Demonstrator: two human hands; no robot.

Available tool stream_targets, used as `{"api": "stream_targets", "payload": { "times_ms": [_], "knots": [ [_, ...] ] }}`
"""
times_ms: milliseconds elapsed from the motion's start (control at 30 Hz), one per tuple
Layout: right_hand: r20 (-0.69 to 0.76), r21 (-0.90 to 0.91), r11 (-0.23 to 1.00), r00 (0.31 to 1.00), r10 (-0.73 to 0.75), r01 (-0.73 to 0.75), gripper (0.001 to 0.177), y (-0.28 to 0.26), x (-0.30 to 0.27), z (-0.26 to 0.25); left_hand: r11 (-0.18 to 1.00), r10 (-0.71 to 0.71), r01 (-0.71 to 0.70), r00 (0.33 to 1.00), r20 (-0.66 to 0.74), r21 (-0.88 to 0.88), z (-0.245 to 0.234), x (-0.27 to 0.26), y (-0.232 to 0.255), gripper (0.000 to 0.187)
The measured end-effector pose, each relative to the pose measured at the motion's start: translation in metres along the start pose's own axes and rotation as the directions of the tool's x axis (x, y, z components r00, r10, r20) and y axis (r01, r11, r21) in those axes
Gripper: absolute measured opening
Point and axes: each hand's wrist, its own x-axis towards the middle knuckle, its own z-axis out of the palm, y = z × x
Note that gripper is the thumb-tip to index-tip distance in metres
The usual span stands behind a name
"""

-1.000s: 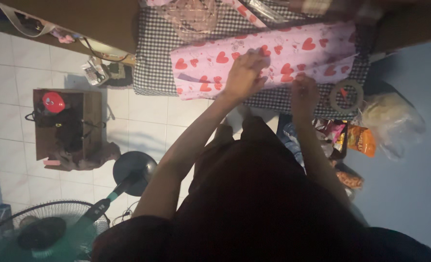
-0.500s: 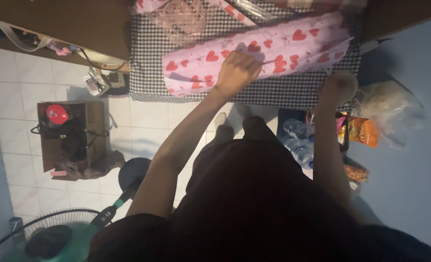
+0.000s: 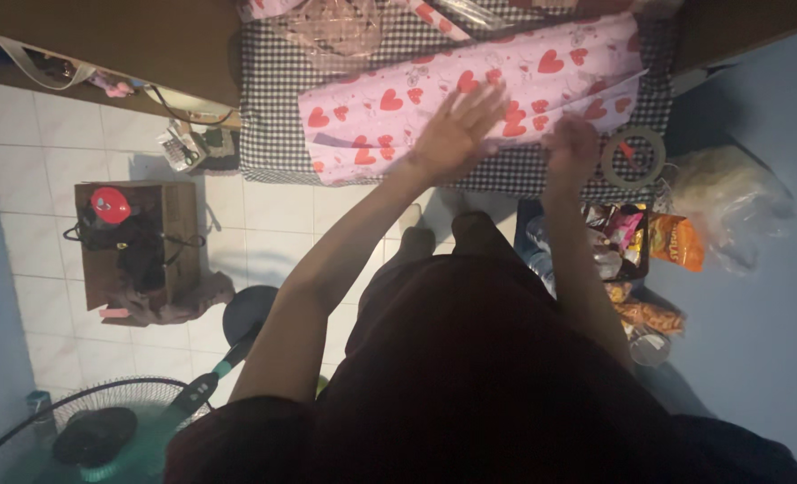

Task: The person wraps a rectangular item with pink heart-patterned wrapping paper on a checkered tablecloth. They fold the paper around the item, apply clear tape to secure the folds, and use scissors to trim excess paper.

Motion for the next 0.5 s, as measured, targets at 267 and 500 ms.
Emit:
{"api": "stream_targets", "payload": {
  "times_ms": [267, 500],
  "knots": [
    [-0.043, -0.339, 0.935, 0.991, -0.124, 0.103, 0.016, -0.011, 0.011, -0.063, 1.000, -0.022, 0.022, 1.000, 0.020, -0.008, 0.034, -0.010, 0.003, 0.063],
    [0.411, -0.509, 0.723, 0.870, -0.273, 0.467, 0.013, -0.055, -0.005, -0.020, 0.987, 0.034, -0.054, 0.990, -0.135, -0.148, 0.053, -0.011, -0.005, 0.057]
  ]
}}
